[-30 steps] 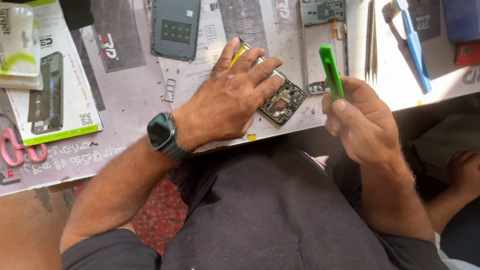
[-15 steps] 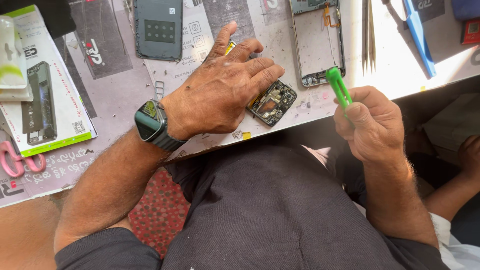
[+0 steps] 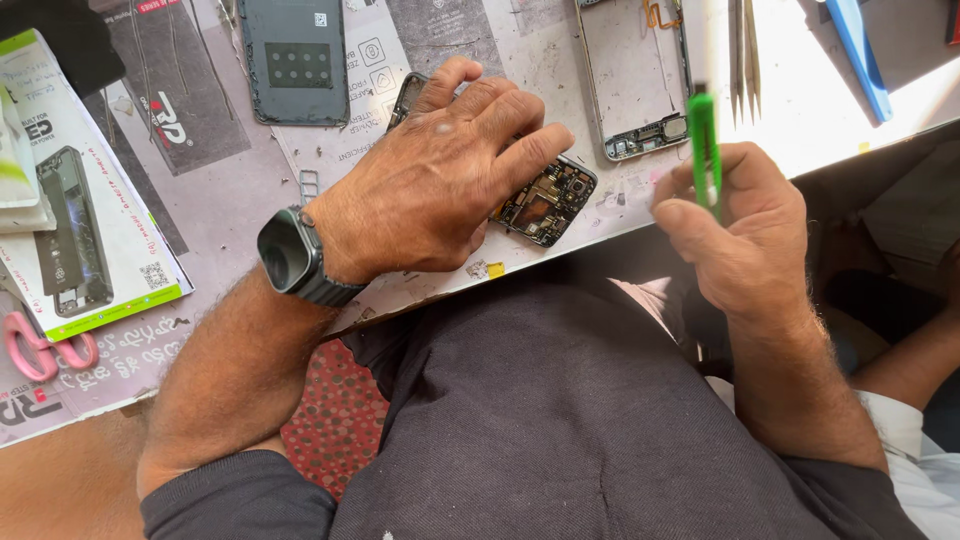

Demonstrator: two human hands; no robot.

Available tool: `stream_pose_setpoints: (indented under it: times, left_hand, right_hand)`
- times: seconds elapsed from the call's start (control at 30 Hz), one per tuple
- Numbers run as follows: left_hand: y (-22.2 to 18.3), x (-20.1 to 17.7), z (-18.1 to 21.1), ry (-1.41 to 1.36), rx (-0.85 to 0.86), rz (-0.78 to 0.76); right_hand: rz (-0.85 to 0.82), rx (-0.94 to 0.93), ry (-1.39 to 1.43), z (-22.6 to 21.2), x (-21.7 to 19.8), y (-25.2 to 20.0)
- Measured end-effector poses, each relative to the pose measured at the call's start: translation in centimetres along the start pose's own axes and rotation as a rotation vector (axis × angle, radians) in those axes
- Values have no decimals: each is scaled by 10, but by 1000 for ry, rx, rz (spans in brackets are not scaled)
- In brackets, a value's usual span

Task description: The person cleans the internal components of a disassembled smartphone using a toothbrush and liquid. They then use a utility knife to pry out a small component, clean it, and reinsert it into the device.

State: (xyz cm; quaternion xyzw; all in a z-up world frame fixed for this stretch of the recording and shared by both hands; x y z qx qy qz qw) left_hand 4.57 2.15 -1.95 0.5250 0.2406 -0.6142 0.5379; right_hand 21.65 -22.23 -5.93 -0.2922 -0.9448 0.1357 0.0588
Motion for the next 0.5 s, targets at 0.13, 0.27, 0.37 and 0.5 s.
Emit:
stream_pose_setpoints:
  times: [0.13, 0.27, 0.37, 0.5]
  left_hand:
    - [-6, -2, 3, 28, 46, 11]
    - [-7, -6, 6, 138, 93, 31]
    - [-9, -11, 10, 207, 79, 86]
    - [-26, -21, 33, 40, -130, 401]
  right_hand:
    - [-3, -80, -382, -23, 24, 9]
    - [4, -21, -607, -36, 52, 21]
    - [-18, 144, -453, -36, 57, 23]
    - [-97, 238, 47, -35, 47, 24]
Point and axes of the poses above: each hand's wrist, its own y-axis towards the middle knuckle, its own x-axis out of the palm, z = x × y, the point moved 1 cm from there along y, towards the middle knuckle, and after that the axes turned 14 degrees about x, right-handed, at the moved point
